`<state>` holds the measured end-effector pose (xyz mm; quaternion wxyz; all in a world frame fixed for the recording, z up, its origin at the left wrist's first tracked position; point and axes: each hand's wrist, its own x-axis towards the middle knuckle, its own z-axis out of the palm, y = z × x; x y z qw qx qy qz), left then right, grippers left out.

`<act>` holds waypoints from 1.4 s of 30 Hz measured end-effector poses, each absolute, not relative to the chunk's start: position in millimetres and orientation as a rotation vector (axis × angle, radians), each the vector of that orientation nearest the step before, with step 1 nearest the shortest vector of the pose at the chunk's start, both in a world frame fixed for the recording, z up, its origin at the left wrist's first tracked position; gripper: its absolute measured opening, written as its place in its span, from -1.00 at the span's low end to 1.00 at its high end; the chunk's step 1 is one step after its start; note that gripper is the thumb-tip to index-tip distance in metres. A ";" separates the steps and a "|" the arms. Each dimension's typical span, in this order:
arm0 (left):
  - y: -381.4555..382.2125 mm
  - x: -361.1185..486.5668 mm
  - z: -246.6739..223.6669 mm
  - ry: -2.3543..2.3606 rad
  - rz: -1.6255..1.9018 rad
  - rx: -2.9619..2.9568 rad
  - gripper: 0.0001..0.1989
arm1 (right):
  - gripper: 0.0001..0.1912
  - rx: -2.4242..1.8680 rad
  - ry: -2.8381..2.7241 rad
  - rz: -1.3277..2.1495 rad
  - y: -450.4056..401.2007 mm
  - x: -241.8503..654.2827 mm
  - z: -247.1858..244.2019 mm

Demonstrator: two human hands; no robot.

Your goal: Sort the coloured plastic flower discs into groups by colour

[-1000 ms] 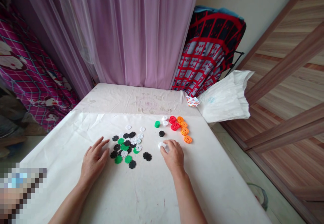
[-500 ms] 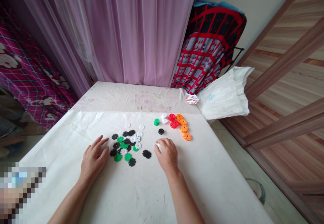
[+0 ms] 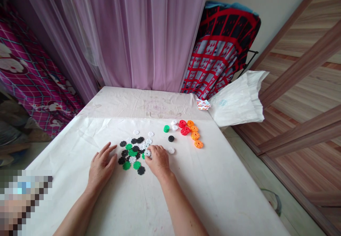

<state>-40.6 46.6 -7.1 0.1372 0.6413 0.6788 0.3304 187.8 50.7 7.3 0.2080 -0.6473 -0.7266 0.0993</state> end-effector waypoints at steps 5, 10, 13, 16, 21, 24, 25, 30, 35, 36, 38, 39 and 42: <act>46.8 -40.8 -6.9 1.964 0.948 1.855 -0.66 | -0.79 -1.800 -1.864 0.169 43.1 215.5 6.2; 47.8 -41.2 -7.3 1.974 0.943 1.865 -0.65 | -0.82 -1.916 -1.702 0.007 37.1 272.8 5.5; 48.0 -41.2 -7.1 1.983 0.945 1.861 -0.65 | -0.82 -1.937 -1.726 -0.015 36.8 287.2 5.6; 47.7 -40.8 -6.6 1.983 0.950 1.863 -0.65 | -0.84 -1.935 -1.749 -0.034 37.8 284.9 4.6; 47.1 -40.0 -5.7 1.986 0.937 1.865 -0.64 | -0.85 -1.937 -1.797 -0.038 38.0 279.2 3.1; 47.1 -40.5 -5.9 1.982 0.926 1.868 -0.63 | -0.83 -1.921 -1.810 -0.084 37.4 279.1 7.7; 47.2 -40.7 -6.1 1.981 0.927 1.871 -0.63 | -0.83 -1.909 -1.817 -0.092 37.6 277.5 10.3; 46.6 -40.2 -5.5 1.971 0.952 1.859 -0.65 | -0.82 -1.796 -1.955 0.056 47.9 246.3 23.2; 45.8 -38.9 -4.6 1.980 0.967 1.850 -0.67 | -0.72 -1.836 -2.090 0.248 66.9 201.8 27.8; 45.9 -38.8 -4.6 1.981 0.960 1.847 -0.66 | -0.70 -1.869 -2.113 0.265 70.1 196.3 28.2; 46.0 -38.8 -4.6 1.982 0.954 1.841 -0.66 | -0.70 -1.930 -2.149 0.296 75.2 189.3 28.5; 46.2 -38.9 -4.6 1.981 0.957 1.839 -0.66 | -0.71 -1.949 -2.158 0.314 77.0 187.4 28.1; 46.6 -39.1 -4.5 1.976 0.966 1.849 -0.67 | -0.74 -1.974 -2.128 0.372 79.9 184.5 24.7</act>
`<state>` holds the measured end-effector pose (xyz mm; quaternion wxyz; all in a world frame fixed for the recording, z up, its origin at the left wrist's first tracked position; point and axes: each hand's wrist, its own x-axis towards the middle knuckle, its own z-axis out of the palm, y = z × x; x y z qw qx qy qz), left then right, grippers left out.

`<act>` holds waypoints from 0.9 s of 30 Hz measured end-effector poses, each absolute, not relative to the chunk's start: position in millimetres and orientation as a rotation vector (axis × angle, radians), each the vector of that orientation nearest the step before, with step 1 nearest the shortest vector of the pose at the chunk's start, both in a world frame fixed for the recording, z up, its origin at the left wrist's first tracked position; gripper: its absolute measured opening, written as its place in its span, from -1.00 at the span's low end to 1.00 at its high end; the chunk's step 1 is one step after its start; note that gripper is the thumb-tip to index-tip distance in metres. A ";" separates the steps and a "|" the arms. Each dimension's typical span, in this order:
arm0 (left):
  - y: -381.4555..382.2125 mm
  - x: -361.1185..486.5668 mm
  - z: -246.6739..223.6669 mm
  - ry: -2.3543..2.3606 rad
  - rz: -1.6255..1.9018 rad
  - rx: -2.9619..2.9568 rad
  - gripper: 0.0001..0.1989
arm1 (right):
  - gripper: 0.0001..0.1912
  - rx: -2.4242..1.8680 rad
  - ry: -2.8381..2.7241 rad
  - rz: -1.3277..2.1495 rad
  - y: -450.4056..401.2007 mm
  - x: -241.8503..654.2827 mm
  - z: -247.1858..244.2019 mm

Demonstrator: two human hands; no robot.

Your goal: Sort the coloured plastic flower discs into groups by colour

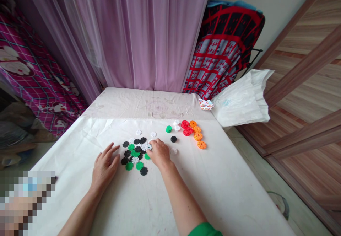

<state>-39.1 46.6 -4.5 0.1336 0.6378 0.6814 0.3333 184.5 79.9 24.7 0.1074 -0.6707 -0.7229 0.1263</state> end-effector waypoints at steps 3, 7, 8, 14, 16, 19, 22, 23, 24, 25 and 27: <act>46.6 -39.5 -4.6 1.981 0.944 1.859 -0.66 | -0.76 -1.955 -2.082 0.365 77.4 184.0 20.4; 46.1 -40.1 -5.7 1.975 0.935 1.870 -0.66 | -0.76 -1.898 -1.957 0.304 64.6 201.5 19.1; 46.0 -40.2 -5.9 1.974 0.936 1.871 -0.66 | -0.76 -1.898 -1.902 0.286 60.5 211.6 19.5; 47.0 -41.0 -5.8 1.967 0.925 1.858 -0.65 | -0.76 -1.999 -1.615 0.183 42.3 289.0 21.4; 47.1 -40.9 -4.8 1.966 0.924 1.858 -0.65 | -0.76 -2.011 -1.614 0.191 40.0 301.6 21.1; 46.8 -40.2 -3.5 1.967 0.928 1.851 -0.65 | -0.78 -2.011 -1.667 0.219 38.6 301.2 20.2; 46.8 -39.7 -3.4 1.968 0.955 1.850 -0.65 | -0.80 -1.998 -1.732 0.215 38.6 290.7 19.7; 46.9 -39.7 -3.6 1.968 0.966 1.851 -0.66 | -0.81 -1.997 -1.751 0.204 38.7 287.4 19.6; 47.0 -39.9 -4.0 1.967 0.973 1.853 -0.66 | -0.81 -2.000 -1.768 0.191 38.9 284.8 19.7; 47.2 -40.0 -4.3 1.966 0.977 1.853 -0.66 | -0.82 -2.006 -1.786 0.177 39.2 282.9 19.8; 47.4 -40.4 -4.9 1.966 0.974 1.853 -0.67 | -0.82 -2.031 -1.814 0.155 39.6 280.9 20.4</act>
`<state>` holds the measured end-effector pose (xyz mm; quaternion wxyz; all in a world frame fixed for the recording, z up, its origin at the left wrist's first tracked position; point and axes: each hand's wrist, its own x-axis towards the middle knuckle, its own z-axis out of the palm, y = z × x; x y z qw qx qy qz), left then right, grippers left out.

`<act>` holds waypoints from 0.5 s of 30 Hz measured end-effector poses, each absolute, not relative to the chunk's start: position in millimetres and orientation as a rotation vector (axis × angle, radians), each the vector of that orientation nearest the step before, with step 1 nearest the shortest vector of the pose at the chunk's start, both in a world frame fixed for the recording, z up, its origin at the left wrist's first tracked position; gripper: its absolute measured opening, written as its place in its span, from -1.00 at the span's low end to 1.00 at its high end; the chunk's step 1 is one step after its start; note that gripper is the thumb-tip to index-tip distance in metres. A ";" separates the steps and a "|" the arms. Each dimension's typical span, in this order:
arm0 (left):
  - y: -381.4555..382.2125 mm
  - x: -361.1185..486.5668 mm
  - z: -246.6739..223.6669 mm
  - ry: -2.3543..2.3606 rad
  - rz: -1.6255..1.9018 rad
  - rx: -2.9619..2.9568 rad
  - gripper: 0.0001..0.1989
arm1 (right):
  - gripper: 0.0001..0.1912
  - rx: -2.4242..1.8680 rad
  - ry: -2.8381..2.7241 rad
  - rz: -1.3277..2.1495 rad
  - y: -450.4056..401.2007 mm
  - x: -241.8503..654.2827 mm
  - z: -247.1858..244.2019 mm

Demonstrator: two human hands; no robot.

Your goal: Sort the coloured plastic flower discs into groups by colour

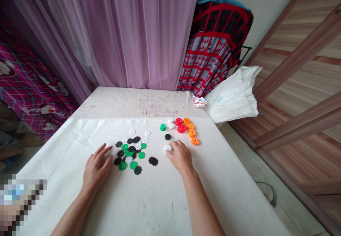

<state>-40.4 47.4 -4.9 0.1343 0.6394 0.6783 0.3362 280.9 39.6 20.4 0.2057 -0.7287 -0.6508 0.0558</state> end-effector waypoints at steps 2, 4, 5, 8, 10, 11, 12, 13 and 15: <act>47.5 -40.7 -5.2 1.969 0.965 1.862 -0.66 | -0.78 -2.063 -1.835 0.159 40.1 279.9 21.3; 47.4 -41.0 -5.4 1.976 0.958 1.878 -0.65 | -0.71 -2.099 -1.849 0.173 40.7 278.5 22.4; 47.3 -41.0 -5.5 1.980 0.956 1.885 -0.65 | -0.68 -2.115 -1.856 0.178 41.0 277.4 23.0; 47.3 -41.2 -6.3 1.987 0.959 1.896 -0.65 | -0.67 -2.155 -1.882 0.177 42.8 272.3 24.4; 47.6 -41.3 -6.9 1.985 0.958 1.896 -0.66 | -0.73 -2.181 -1.891 0.160 44.1 269.0 24.4; 47.8 -41.3 -7.2 1.985 0.958 1.894 -0.66 | -0.77 -2.188 -1.894 0.150 44.7 267.9 24.0; 48.0 -41.3 -7.4 1.984 0.959 1.891 -0.66 | -0.79 -2.191 -1.897 0.142 45.1 267.3 23.4; 48.1 -41.4 -7.6 1.985 0.961 1.888 -0.66 | -0.80 -2.188 -1.899 0.136 45.3 267.3 22.5; 48.2 -41.4 -7.6 1.983 0.965 1.885 -0.66 | -0.79 -2.176 -1.900 0.132 44.9 268.7 21.2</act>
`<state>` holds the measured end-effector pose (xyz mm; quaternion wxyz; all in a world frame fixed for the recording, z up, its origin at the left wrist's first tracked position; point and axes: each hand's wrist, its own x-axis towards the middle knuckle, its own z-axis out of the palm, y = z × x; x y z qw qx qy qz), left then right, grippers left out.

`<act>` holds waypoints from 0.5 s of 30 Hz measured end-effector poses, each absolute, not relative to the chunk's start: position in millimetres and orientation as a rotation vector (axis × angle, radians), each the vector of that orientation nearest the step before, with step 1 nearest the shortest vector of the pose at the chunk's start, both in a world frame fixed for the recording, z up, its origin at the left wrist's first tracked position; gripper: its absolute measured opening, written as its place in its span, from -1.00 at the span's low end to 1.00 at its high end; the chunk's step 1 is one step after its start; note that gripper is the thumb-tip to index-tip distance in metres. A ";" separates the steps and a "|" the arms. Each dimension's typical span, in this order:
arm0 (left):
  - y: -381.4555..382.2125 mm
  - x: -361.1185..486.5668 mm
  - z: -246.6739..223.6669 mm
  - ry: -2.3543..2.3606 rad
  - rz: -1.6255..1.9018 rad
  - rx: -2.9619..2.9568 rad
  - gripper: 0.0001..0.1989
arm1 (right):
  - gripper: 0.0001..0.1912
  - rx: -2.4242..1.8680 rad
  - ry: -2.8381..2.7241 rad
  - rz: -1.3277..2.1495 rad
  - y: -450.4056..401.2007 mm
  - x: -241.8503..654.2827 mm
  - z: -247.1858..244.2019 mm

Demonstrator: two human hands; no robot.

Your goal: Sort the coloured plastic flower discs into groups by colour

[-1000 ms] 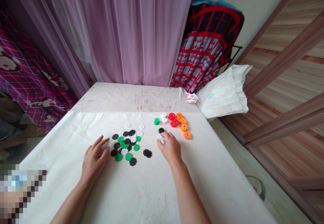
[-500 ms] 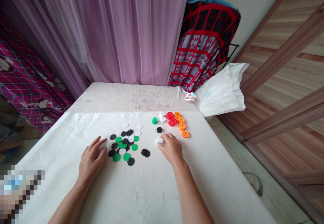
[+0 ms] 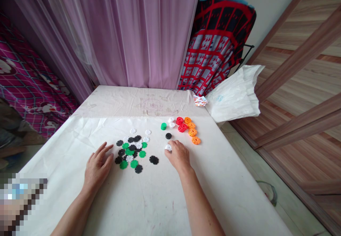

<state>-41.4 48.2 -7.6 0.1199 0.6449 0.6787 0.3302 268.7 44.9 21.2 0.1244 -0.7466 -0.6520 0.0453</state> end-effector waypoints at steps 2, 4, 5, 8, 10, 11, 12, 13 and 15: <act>47.8 -41.2 -7.0 1.979 0.963 1.880 -0.66 | -0.76 -2.180 -1.895 0.140 44.2 270.9 21.5; 47.1 -40.7 -5.9 1.976 0.954 1.869 -0.66 | -0.71 -2.189 -1.887 0.137 43.8 271.2 24.3; 46.7 -40.3 -5.3 1.975 0.950 1.865 -0.66 | -0.69 -2.181 -1.887 0.124 44.1 269.5 26.5; 45.9 -39.4 -4.1 1.976 0.937 1.862 -0.66 | -0.74 -2.039 -1.968 0.077 48.4 253.1 33.5; 45.8 -39.2 -4.3 1.980 0.933 1.863 -0.66 | -0.75 -1.886 -2.088 0.095 54.0 233.3 35.6; 45.9 -39.3 -4.6 1.984 0.933 1.866 -0.66 | -0.74 -1.827 -2.150 0.116 57.3 222.3 35.4; 46.0 -39.4 -5.0 1.988 0.934 1.870 -0.66 | -0.74 -1.792 -2.204 0.134 60.6 211.6 34.3; 46.2 -39.6 -5.4 1.989 0.934 1.876 -0.66 | -0.73 -1.784 -2.246 0.146 63.5 202.0 32.6; 46.3 -40.0 -6.0 1.987 0.927 1.885 -0.65 | -0.75 -1.815 -2.283 0.150 66.8 188.7 27.6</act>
